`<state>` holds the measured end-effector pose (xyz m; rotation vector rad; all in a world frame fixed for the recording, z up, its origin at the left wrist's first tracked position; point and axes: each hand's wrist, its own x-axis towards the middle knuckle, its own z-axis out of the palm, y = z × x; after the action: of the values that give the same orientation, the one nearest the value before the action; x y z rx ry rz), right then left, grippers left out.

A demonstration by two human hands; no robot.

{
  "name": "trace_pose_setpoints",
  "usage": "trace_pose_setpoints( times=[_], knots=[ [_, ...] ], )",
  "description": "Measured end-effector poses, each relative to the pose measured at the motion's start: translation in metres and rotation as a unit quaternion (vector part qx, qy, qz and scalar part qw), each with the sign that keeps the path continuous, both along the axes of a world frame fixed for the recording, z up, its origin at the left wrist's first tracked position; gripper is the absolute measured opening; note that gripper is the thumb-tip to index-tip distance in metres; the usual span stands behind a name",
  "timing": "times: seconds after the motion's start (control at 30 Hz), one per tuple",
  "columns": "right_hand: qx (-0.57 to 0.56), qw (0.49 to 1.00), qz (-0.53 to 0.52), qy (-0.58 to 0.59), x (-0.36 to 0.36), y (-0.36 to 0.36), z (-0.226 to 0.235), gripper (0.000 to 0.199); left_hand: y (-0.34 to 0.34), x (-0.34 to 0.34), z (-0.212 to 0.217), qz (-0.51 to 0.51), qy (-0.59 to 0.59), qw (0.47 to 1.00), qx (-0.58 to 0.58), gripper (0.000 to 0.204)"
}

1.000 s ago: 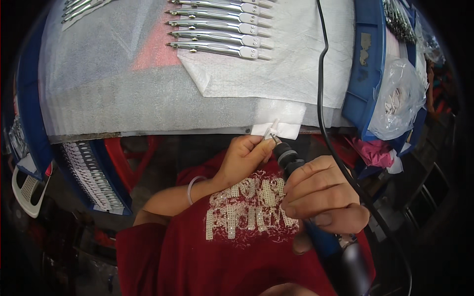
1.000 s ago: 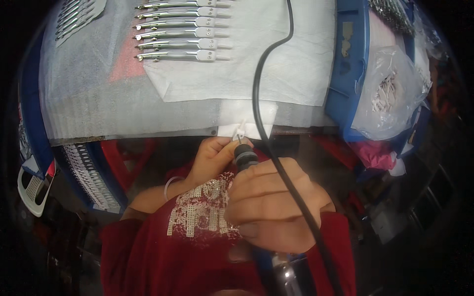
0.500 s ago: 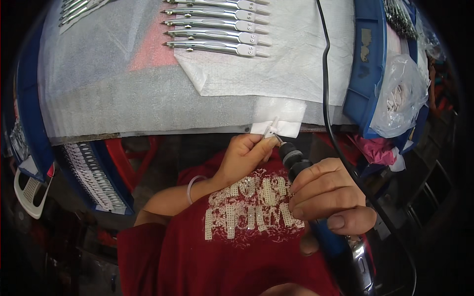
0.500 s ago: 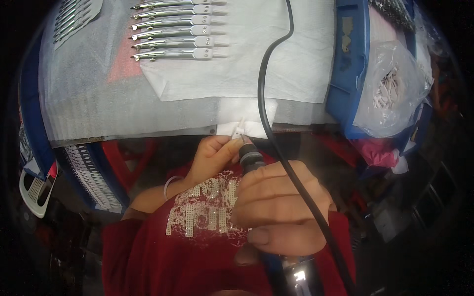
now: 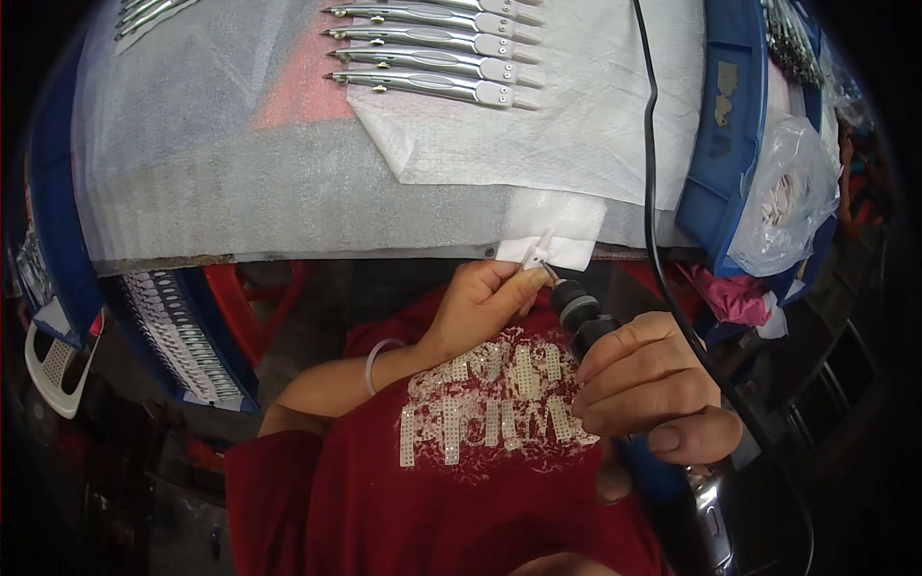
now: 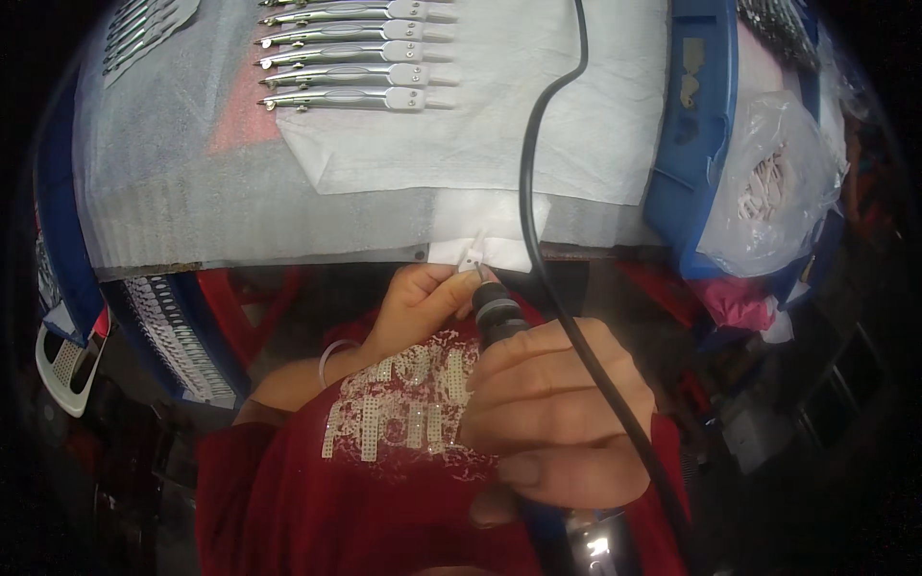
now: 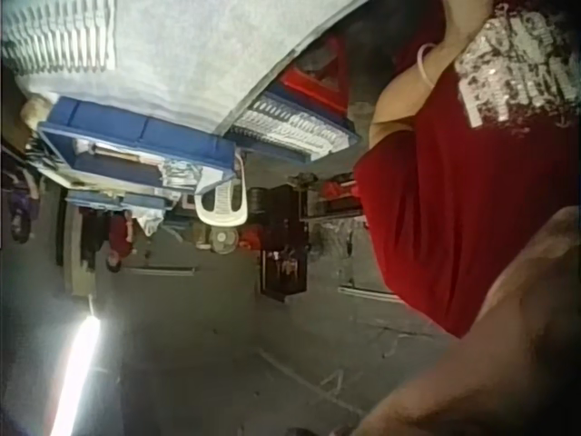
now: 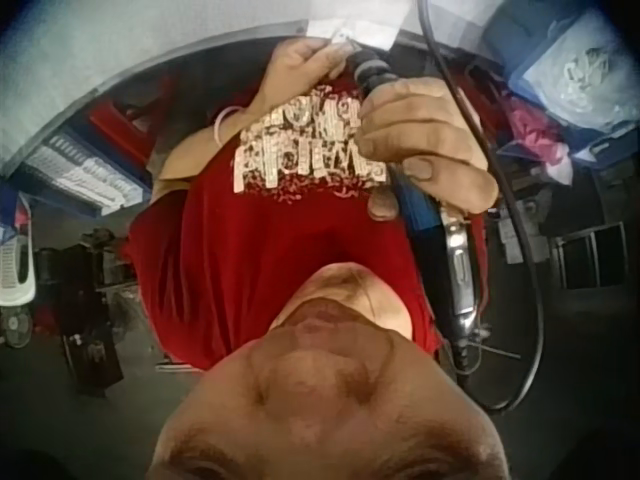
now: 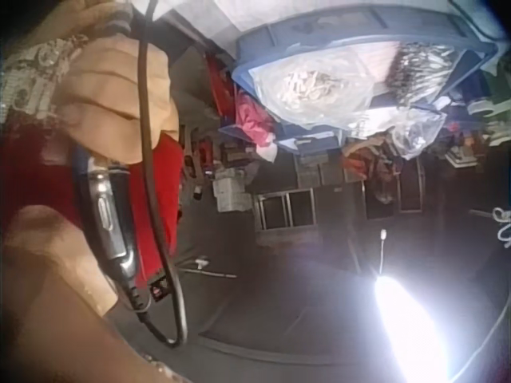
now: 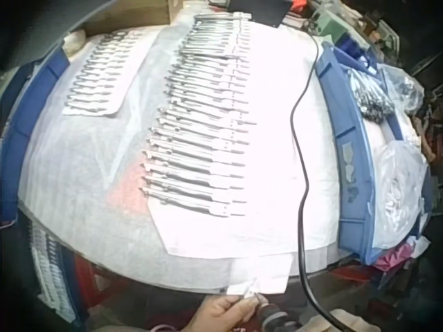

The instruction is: Processing and polishing small metal instruments using a handheld rotary tool at a workshop workbench.

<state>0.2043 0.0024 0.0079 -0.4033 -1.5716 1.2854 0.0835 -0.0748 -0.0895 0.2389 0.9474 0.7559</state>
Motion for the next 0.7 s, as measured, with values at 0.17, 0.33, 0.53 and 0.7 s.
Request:
trace_pose_setpoints(
  times=[0.17,0.33,0.53,0.7],
  knots=[
    [0.014,0.995,0.078,-0.065,0.003,0.01,0.004,0.041,-0.004,-0.002,-0.002,0.017,-0.016,1.0,-0.004,0.023],
    [0.016,0.968,0.187,-0.168,0.014,0.024,0.021,0.048,-0.009,0.004,-0.008,0.022,-0.012,1.0,0.009,0.026],
    [0.011,0.992,0.083,-0.089,0.029,0.005,0.014,0.057,0.002,-0.01,0.004,-0.012,-0.048,0.999,-0.002,0.026],
    [0.026,0.999,-0.012,-0.037,0.051,0.003,0.024,0.061,0.016,-0.017,0.012,-0.091,-0.037,0.994,0.051,0.033]
  ],
)
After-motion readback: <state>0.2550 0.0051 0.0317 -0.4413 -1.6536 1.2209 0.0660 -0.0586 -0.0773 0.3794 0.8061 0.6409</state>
